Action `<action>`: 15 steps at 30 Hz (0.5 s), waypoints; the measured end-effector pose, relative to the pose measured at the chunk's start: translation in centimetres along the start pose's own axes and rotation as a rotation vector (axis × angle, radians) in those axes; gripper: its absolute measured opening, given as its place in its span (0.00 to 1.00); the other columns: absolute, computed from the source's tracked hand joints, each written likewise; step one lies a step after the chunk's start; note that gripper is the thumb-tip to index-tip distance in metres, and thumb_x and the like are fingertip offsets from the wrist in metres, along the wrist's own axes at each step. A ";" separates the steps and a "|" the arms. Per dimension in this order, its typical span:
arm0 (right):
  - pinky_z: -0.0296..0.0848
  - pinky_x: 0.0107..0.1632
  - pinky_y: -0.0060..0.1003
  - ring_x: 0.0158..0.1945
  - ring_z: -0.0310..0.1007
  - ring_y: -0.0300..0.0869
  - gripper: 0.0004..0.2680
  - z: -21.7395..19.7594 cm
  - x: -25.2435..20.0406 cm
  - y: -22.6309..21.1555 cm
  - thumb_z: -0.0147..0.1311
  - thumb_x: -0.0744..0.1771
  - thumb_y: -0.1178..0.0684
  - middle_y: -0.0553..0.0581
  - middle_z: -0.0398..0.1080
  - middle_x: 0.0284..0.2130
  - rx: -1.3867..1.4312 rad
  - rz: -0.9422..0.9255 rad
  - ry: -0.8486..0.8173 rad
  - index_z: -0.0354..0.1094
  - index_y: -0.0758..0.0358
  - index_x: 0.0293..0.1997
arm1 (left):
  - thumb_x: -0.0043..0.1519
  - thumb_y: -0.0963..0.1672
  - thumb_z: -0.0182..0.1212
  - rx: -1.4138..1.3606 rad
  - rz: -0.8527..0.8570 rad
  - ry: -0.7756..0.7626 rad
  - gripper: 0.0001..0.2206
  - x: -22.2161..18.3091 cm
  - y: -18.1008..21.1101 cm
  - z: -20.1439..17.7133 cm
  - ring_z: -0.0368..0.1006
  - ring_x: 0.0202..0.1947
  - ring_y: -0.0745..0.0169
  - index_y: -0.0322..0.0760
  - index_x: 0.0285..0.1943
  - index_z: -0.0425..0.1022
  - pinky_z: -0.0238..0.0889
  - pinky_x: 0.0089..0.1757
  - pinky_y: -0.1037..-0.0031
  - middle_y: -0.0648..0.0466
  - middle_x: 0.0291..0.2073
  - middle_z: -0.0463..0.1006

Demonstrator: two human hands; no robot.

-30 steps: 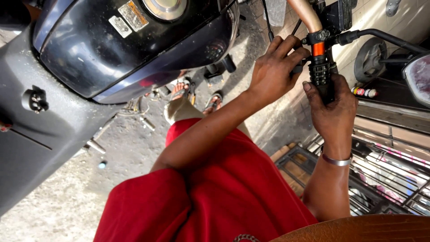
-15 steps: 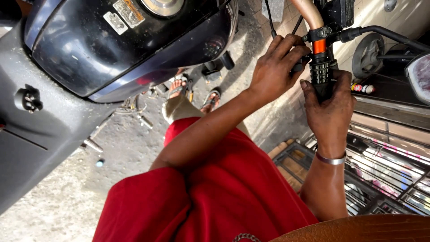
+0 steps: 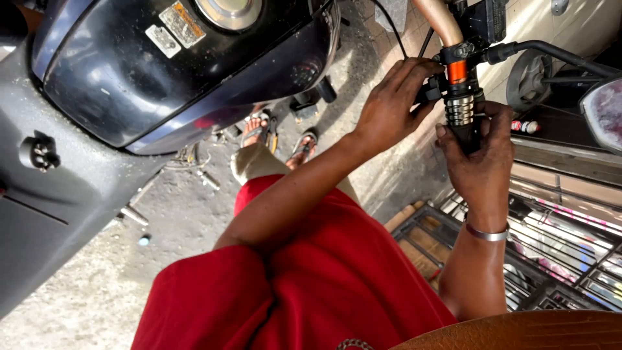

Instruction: Adjusting and testing the throttle assembly and handlebar controls on a motorcycle.

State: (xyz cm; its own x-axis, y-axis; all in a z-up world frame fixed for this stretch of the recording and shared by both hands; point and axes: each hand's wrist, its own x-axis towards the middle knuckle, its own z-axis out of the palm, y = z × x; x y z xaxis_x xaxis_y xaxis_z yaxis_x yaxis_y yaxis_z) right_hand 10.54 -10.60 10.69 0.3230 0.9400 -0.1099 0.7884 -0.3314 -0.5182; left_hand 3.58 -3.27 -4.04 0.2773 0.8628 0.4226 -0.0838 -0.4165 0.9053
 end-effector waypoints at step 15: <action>0.65 0.30 0.45 0.32 0.70 0.60 0.12 -0.8 0.0 1.1 0.59 0.67 0.57 0.72 0.65 0.29 -0.074 -0.069 0.097 0.64 0.72 0.52 | 0.58 0.36 0.61 -0.150 0.011 0.111 0.20 0.6 1.9 -1.2 0.74 0.41 0.41 0.44 0.57 0.63 0.75 0.39 0.59 0.54 0.51 0.62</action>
State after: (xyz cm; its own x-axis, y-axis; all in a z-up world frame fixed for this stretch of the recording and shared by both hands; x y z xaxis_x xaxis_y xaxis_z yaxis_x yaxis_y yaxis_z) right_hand 11.85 -11.08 10.80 0.3126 0.9499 0.0084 0.8460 -0.2743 -0.4571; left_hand 2.48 -3.22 -2.07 0.1693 0.8881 0.4273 -0.2301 -0.3859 0.8934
